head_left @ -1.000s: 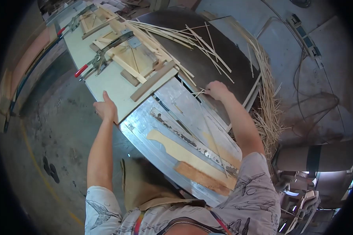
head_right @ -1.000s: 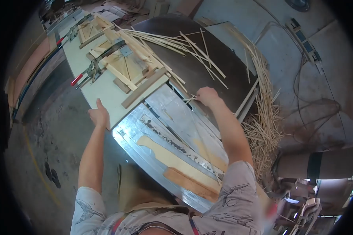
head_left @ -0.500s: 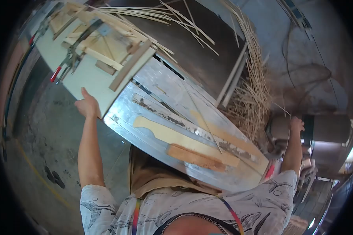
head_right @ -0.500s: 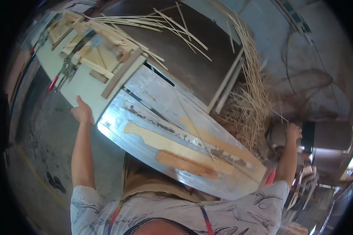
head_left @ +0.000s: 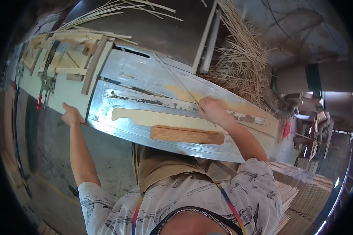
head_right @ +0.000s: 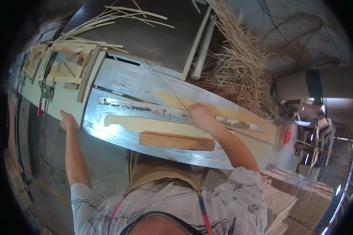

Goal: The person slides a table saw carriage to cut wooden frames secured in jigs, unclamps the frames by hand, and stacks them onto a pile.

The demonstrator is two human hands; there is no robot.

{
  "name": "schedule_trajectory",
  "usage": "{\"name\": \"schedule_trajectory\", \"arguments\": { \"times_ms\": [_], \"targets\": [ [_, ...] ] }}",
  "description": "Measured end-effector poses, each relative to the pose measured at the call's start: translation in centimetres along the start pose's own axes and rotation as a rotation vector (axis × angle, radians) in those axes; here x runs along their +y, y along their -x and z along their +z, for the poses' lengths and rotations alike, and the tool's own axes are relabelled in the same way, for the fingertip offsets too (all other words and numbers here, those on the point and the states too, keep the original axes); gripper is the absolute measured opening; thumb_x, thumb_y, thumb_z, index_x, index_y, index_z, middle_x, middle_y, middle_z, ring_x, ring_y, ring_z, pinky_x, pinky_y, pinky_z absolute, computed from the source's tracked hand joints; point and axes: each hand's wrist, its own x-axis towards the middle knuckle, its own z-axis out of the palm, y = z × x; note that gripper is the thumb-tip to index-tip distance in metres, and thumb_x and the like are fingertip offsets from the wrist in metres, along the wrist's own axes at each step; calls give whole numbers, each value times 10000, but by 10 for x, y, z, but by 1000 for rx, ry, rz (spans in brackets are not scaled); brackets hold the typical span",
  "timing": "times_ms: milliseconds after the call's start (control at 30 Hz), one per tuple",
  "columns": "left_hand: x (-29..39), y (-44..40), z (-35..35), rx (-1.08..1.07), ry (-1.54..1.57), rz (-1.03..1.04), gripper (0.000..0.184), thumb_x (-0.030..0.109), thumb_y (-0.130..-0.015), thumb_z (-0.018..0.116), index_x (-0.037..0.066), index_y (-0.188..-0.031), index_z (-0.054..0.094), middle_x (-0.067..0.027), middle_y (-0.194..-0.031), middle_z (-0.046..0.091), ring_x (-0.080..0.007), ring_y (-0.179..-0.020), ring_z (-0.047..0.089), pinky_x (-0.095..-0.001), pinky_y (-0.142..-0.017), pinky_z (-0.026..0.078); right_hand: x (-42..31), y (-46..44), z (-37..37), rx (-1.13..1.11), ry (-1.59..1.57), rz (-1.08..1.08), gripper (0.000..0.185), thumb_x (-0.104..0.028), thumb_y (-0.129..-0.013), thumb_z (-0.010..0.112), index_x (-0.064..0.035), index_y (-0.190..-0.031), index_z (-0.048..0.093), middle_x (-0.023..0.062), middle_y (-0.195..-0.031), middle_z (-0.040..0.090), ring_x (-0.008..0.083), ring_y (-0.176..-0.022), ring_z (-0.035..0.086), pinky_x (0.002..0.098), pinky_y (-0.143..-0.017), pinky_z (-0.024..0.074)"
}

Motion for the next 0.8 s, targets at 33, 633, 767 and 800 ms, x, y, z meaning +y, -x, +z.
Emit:
{"name": "schedule_trajectory", "arguments": {
  "times_ms": [33, 633, 767, 800],
  "targets": [
    [-7, -19, -1, 21, -26, 5, 1061, 714, -985, 520, -300, -1297, 482, -408, -1257, 651, -525, -1187, 658, -509, -1043, 534, 10, 6, -4, 52, -17, 27, 224, -223, -876, 670, -13, -950, 698, 187, -928, 703, 374, -969, 698, 512, -869, 565],
    [40, -4, -30, 11, -239, 183, 906, 641, -1068, 343, -198, -1285, 610, -369, -1334, 637, -530, -1272, 584, -531, -1120, 442, 127, 326, 175, 1316, -673, 2237, 792, -576, -1049, 513, 189, -1222, 624, 392, -1227, 671, 518, -1201, 639, 539, -1060, 472],
    [48, -10, -29, -61, -474, 366, 870, 592, -1097, 289, -198, -1273, 607, -381, -1332, 633, -541, -1266, 584, -537, -1101, 455, 134, 333, 162, 1234, -651, 2205, 784, -551, -1064, 501, 212, -1199, 617, 409, -1208, 667, 532, -1196, 632, 534, -1047, 473],
    [38, -18, -17, -77, -493, 273, 796, 551, -1107, 283, -155, -1355, 553, -341, -1365, 632, -507, -1275, 591, -516, -1121, 446, 142, 340, 156, 1284, -686, 2174, 777, -539, -1071, 495, 219, -1189, 616, 416, -1201, 665, 537, -1195, 629, 530, -1043, 473]
  ]
}}
